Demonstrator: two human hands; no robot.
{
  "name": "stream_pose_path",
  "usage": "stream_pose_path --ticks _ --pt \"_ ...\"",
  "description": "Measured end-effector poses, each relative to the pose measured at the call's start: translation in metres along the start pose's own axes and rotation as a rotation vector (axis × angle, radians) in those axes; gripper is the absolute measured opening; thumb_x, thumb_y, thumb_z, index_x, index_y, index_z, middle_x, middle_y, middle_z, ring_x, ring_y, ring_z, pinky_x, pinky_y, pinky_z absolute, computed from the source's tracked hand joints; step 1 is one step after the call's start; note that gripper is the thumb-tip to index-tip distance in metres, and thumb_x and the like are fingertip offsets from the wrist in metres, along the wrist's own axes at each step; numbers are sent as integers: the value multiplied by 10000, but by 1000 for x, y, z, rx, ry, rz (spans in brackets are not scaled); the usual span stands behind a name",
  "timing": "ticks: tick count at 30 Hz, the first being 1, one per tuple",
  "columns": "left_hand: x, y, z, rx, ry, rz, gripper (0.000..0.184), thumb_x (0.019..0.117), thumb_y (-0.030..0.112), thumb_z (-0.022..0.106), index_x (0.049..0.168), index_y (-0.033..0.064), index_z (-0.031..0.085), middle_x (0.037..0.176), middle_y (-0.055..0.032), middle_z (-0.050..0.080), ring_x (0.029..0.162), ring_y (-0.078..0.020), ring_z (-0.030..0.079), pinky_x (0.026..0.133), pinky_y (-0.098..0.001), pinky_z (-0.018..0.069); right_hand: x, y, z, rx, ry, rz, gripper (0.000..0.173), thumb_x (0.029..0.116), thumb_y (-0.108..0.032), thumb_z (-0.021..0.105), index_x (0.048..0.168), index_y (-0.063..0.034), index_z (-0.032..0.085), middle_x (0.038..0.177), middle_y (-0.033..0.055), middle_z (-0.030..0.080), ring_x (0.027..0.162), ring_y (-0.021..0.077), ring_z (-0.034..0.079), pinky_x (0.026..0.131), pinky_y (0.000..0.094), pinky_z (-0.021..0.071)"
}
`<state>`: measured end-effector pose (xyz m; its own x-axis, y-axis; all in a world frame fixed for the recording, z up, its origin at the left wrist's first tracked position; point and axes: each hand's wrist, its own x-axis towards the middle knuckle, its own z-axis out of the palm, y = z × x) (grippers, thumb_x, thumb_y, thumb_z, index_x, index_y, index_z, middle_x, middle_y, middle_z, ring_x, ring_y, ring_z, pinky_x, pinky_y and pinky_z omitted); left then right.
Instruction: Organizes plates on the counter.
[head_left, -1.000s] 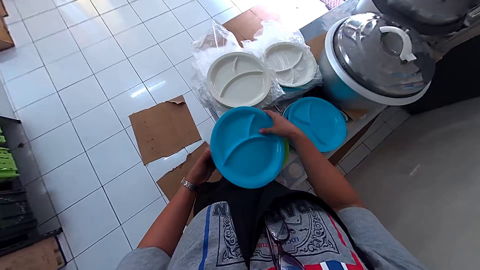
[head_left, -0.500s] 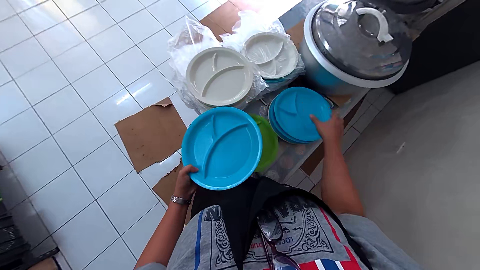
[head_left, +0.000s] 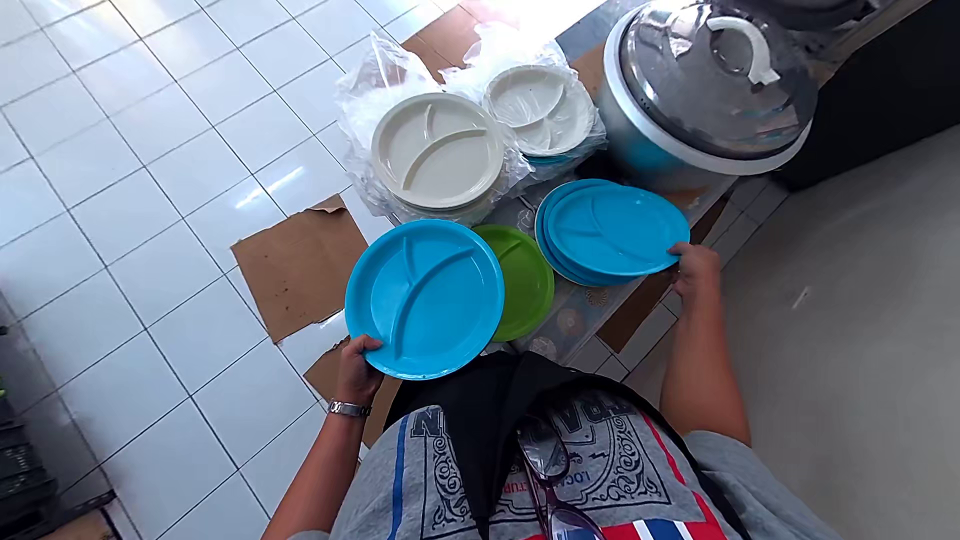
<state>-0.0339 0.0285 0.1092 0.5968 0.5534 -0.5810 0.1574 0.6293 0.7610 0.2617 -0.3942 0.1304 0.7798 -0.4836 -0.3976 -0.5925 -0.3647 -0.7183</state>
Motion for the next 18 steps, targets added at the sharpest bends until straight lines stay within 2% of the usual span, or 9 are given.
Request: stream_pose_path --ticks 1,4,6,8,11,13,16,18 --pt "2 -2 2 -2 -10 -5 273 853 -43 377 1043 64 540 862 -39 713 779 -105 716 683 -288 610 -7 -2 0 182 -56 39 234 998 -108 560 1201 8 544 928 103 579 682 146 593 600 286 526" --pt "7 -8 19 10 -61 -44 258 879 -47 381 1054 62 537 865 -47 705 786 -116 710 700 -294 606 -37 -6 3 518 -140 87 75 1015 -77 478 1086 -59 497 793 56 606 590 114 614 544 253 540" --pt "12 -13 37 29 -110 -79 266 895 -59 382 1089 52 524 884 -57 689 800 -125 701 714 -304 600 -54 -6 8 657 -174 70 92 1002 -37 450 1079 -80 476 829 52 592 625 115 615 575 262 553" --pt "17 -22 58 44 -152 -120 310 913 -70 389 1182 37 501 939 -83 666 837 -151 687 741 -333 590 -67 -7 14 758 -221 61 146 1000 -17 427 1115 -93 474 911 61 586 684 124 623 614 269 562" --pt "33 -51 83 48 -176 -150 484 912 -89 447 1378 40 419 1056 -137 637 892 -201 673 761 -378 584 -87 -9 24 828 -283 63 183 991 3 423 1133 -93 488 945 70 611 710 125 646 627 266 579" --pt "41 -69 96 77 -132 -106 610 893 -111 513 1465 33 359 1190 -199 591 977 -250 646 807 -419 572 -103 -8 31 828 -355 76 192 997 18 421 1149 -82 480 943 74 623 731 137 667 661 281 600" --pt "35 -78 114 230 -23 -29 597 962 -49 536 1516 7 321 1330 -260 544 1115 -311 613 912 -456 538 -132 4 42 749 -496 89 209 1022 41 437 1205 -55 471 948 78 660 793 157 703 746 317 622" --pt "27 -77 121 358 5 -12 598 986 1 565 1523 -21 303 1382 -288 519 1214 -348 584 994 -481 513 -153 18 52 695 -586 88 255 1003 86 487 1241 -1 458 958 102 686 811 180 719 775 341 632"
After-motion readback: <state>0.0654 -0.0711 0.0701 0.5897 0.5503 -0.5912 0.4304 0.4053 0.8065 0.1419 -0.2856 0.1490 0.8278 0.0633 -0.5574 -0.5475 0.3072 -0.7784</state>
